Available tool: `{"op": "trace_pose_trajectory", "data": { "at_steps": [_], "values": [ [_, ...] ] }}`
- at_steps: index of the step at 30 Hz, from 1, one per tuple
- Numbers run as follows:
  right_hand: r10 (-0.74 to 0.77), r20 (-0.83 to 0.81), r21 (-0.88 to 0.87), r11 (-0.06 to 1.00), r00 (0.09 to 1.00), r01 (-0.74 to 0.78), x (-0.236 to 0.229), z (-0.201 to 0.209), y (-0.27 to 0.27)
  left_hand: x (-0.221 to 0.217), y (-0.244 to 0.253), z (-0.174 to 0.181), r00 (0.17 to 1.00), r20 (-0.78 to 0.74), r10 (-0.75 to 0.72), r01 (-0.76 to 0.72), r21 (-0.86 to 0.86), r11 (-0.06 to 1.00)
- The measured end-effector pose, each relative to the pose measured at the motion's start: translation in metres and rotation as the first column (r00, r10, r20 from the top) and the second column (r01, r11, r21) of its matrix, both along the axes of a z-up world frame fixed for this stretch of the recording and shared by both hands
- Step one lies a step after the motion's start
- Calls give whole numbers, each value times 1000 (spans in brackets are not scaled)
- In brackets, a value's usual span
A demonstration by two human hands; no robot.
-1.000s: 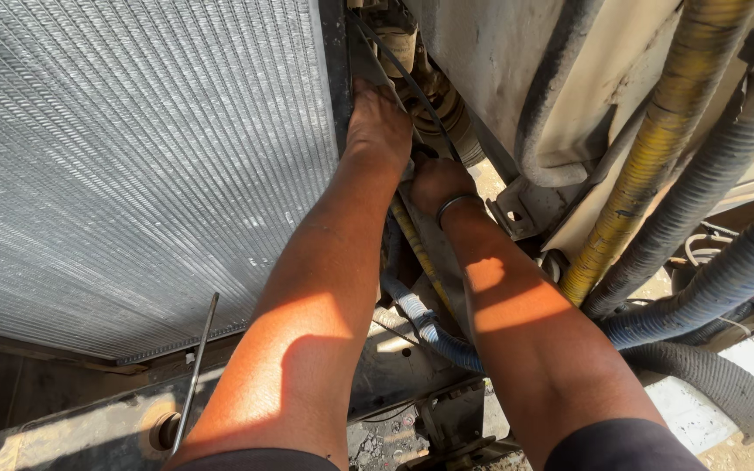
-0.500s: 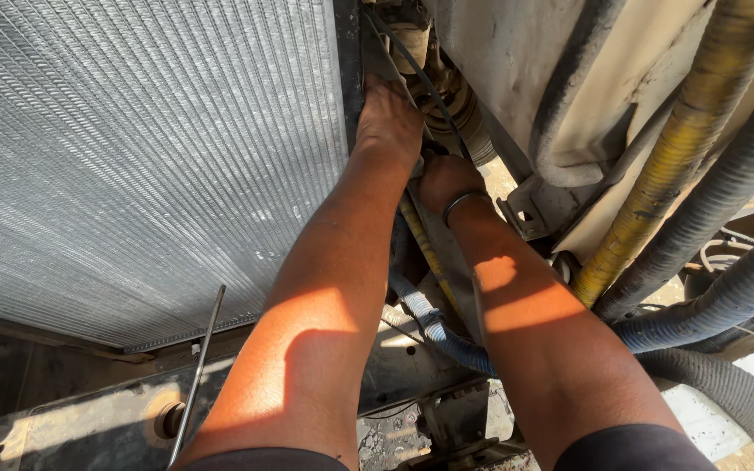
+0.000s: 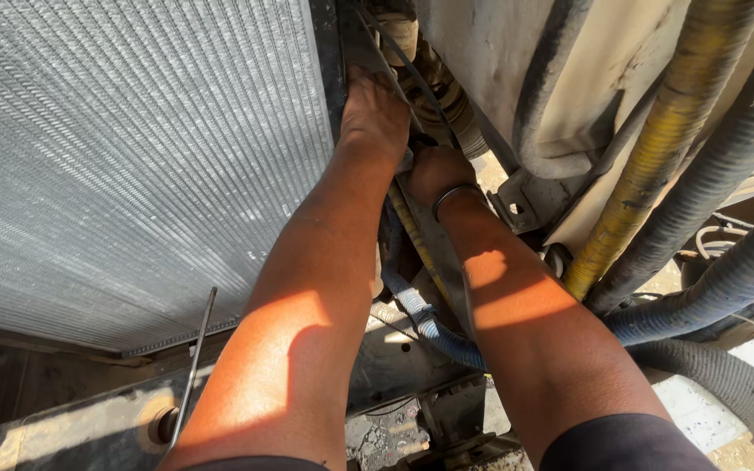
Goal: The person positions a radiator unit into the front frame of a vehicle, aligning the edges by hand and using a tool. They then insert and secure fasteners into the mounting points at the base of the radiator.
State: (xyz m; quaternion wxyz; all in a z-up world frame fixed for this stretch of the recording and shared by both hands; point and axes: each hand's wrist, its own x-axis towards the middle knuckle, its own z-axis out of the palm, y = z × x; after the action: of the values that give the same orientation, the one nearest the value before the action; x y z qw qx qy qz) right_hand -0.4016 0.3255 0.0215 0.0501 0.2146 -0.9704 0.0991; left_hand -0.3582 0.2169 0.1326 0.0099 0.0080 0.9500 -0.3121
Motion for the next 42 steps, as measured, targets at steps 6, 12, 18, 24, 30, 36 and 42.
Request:
{"op": "trace_pose_trajectory", "data": {
  "at_steps": [6,12,18,24,30,36,42],
  "values": [
    [-50,104,3,999,993,50,4,12,-3,3,3,4,999,29,31,-31,-23,999],
    [-46,117,-7,999,992,48,0,9,-3,0,2,2,999,23,26,-26,-7,1000],
    [-34,104,1,999,994,34,-2,3,-3,-1,2,-2,1000,14,24,-24,-16,1000],
    [-53,79,0,999,996,53,0,1,-1,-6,-1,-7,1000,-2,9,-9,-19,1000],
    [-38,119,41,999,992,33,-11,-10,-1,-1,-4,-13,998,-23,-65,64,-29,998],
    [280,-289,130,959,915,-252,-30,-40,1,93,-12,-39,747,-576,-332,618,417,667],
    [9,9,-9,1000,1000,-9,-36,-48,3,215,-87,-33,991,33,-133,44,840,540]
  ]
}}
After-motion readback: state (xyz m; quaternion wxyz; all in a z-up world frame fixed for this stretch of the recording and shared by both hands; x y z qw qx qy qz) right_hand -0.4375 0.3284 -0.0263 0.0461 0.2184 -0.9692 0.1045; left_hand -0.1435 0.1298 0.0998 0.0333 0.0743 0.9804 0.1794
